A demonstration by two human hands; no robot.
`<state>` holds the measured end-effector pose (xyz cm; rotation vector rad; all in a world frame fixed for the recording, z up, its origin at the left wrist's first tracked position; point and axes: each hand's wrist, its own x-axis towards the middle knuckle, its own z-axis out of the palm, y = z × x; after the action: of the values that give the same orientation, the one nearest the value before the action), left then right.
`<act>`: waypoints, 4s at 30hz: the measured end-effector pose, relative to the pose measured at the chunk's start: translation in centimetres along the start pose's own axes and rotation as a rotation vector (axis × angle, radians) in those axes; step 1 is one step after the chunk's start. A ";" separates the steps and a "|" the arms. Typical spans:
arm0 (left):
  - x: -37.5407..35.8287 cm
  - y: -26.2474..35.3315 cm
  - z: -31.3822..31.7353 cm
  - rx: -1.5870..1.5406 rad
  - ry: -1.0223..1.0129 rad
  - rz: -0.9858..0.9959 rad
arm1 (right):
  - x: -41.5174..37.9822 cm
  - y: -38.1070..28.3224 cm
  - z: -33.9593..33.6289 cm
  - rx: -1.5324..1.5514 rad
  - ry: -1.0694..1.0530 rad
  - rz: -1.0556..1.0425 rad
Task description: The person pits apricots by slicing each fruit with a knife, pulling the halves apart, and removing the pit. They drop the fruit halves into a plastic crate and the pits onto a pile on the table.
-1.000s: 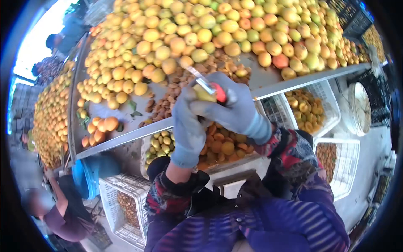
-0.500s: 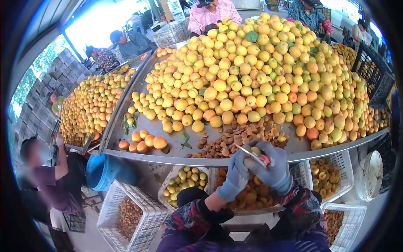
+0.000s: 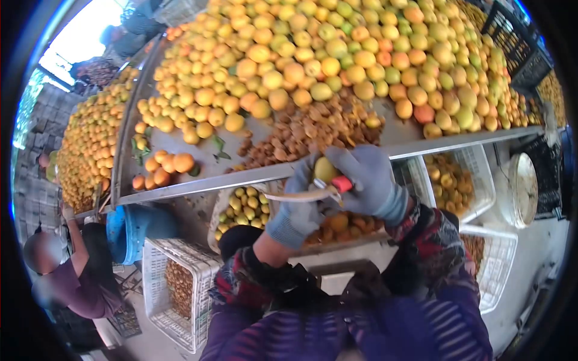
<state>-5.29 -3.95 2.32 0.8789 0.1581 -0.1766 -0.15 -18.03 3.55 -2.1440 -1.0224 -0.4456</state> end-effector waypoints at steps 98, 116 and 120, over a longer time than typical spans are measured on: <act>5.0 0.0 -0.3 0.282 -0.083 0.077 | 3.8 3.6 1.8 1.535 0.892 0.634; 4.6 -0.5 0.4 0.659 -0.223 0.368 | 4.6 0.9 0.8 1.039 0.794 0.574; 4.8 -1.1 0.4 0.777 -0.212 0.521 | 4.8 1.3 1.2 1.060 0.857 0.613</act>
<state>-0.81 -5.36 0.70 1.6304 -0.3660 0.1751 3.90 -15.13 4.82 -1.0083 -0.0078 -0.3357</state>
